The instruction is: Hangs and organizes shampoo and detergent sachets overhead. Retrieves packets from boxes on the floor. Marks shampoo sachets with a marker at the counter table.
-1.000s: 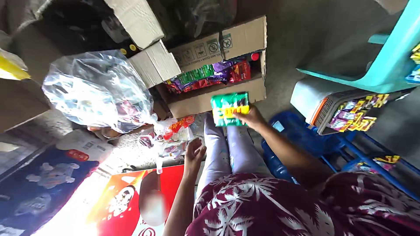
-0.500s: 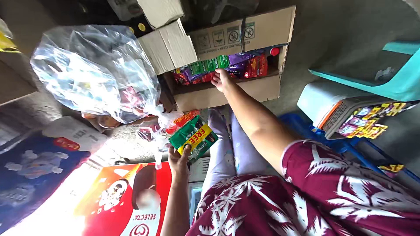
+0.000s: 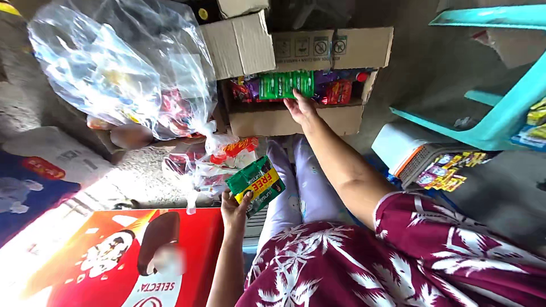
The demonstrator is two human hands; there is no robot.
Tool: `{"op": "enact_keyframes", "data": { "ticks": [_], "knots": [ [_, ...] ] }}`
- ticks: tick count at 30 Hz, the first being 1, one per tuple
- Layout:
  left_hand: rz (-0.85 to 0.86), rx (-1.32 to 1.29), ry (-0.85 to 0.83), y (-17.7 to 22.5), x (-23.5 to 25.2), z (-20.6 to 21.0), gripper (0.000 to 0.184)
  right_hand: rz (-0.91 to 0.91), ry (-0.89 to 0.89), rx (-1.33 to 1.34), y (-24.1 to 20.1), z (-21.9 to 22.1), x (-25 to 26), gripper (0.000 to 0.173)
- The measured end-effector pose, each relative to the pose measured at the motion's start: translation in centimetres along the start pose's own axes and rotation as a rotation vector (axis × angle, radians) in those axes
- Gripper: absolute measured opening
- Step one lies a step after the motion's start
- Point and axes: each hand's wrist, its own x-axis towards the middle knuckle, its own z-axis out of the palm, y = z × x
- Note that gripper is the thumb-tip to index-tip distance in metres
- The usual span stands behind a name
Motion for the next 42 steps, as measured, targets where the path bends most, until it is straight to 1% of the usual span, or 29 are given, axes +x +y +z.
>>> {"op": "enact_keyframes", "data": {
  "ticks": [3,6,8,11,16,20,22,27,31,34,38,42],
  "knots": [
    [0.014,0.006,-0.021,-0.1,-1.0,-0.4,0.057,-0.023,-0.031,-0.124,0.7,-4.6,-3.2,0.041],
    [0.001,0.058,-0.031,0.0,-2.3,-0.8,0.059,-0.017,-0.013,-0.232,0.2,-8.7,-7.6,0.04],
    [0.008,0.082,-0.03,0.1,-3.0,-1.1,0.058,-0.034,-0.034,-0.31,-0.9,-10.3,-10.8,0.04],
    [0.025,0.093,-0.024,0.7,-4.3,-1.6,0.058,-0.081,-0.101,-0.411,-3.1,-11.5,-15.3,0.039],
    [0.103,0.097,-0.016,1.8,-6.0,-2.6,0.058,-0.222,-0.276,-0.525,-6.6,-11.0,-21.5,0.035],
    [0.14,0.089,-0.01,2.9,-7.4,-3.1,0.059,-0.319,-0.433,-0.54,-8.1,-10.1,-25.6,0.033],
    [0.171,0.081,-0.011,3.5,-8.2,-3.3,0.059,-0.367,-0.48,-0.558,-8.7,-9.4,-27.8,0.031],
    [0.204,0.047,-0.009,4.2,-10.1,-4.1,0.053,-0.42,-0.496,-0.559,-9.3,-8.6,-32.6,0.028],
    [0.21,0.02,-0.007,4.4,-11.0,-4.4,0.055,-0.457,-0.505,-0.527,-9.4,-8.8,-35.2,0.022],
    [0.226,0.0,-0.006,4.3,-11.2,-4.5,0.055,-0.476,-0.505,-0.514,-9.5,-9.0,-37.0,0.022],
    [0.226,-0.064,-0.114,5.2,-11.7,-4.2,0.055,-0.478,-0.503,-0.486,-9.4,-9.0,-39.3,0.02],
    [0.278,-0.2,-0.29,6.6,-12.4,-3.2,0.058,-0.455,-0.591,-0.467,-9.2,-8.9,-41.5,0.018]
  ]
}}
